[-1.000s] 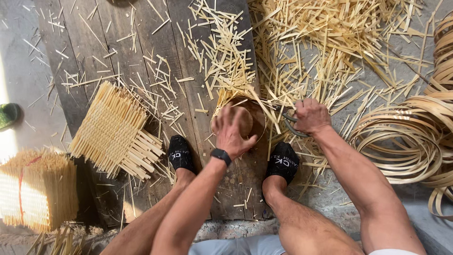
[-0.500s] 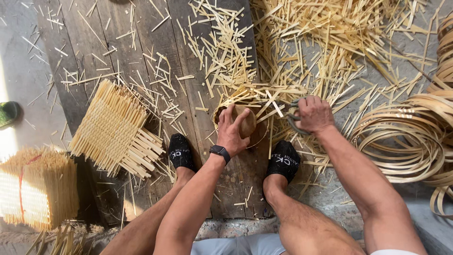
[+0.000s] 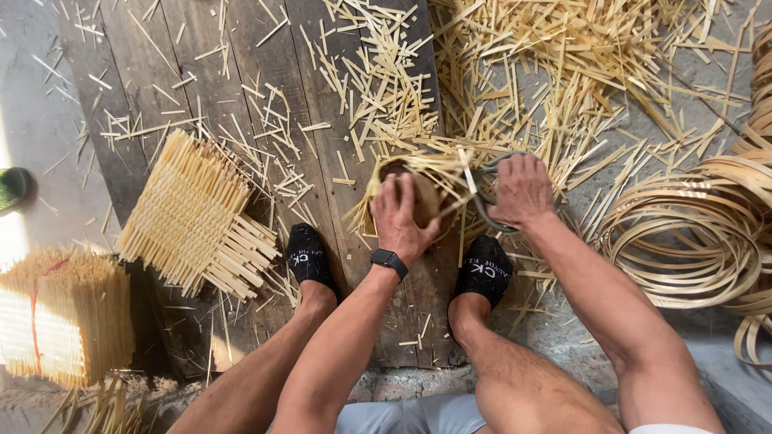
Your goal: The person sits on the floor assembling a round bamboo sieve. They trim a woven bamboo mat with scissors, bend a thin bamboo rim strip around a round wooden mold, fold the mat's protruding strips over the rim, and press the weave down onto the mold to shape the basket.
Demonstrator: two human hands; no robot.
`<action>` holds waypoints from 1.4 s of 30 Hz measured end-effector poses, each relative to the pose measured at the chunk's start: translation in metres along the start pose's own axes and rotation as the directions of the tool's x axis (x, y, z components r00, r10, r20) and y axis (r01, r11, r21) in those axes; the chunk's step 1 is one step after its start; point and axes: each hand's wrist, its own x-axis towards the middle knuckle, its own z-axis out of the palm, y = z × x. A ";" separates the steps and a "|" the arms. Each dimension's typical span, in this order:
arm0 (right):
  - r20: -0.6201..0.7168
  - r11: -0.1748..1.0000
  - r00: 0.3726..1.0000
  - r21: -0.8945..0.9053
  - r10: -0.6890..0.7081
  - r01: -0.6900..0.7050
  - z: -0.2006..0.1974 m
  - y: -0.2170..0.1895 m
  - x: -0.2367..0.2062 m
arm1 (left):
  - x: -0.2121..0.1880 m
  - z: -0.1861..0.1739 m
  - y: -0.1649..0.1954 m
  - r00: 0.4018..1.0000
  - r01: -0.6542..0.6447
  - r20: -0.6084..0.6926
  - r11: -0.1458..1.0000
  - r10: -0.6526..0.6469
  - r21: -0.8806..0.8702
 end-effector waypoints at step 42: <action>0.427 1.000 0.904 0.011 0.017 -0.024 0.006 -0.007 0.009 | -0.002 0.004 -0.008 1.000 0.021 0.004 1.000 -0.021 -0.002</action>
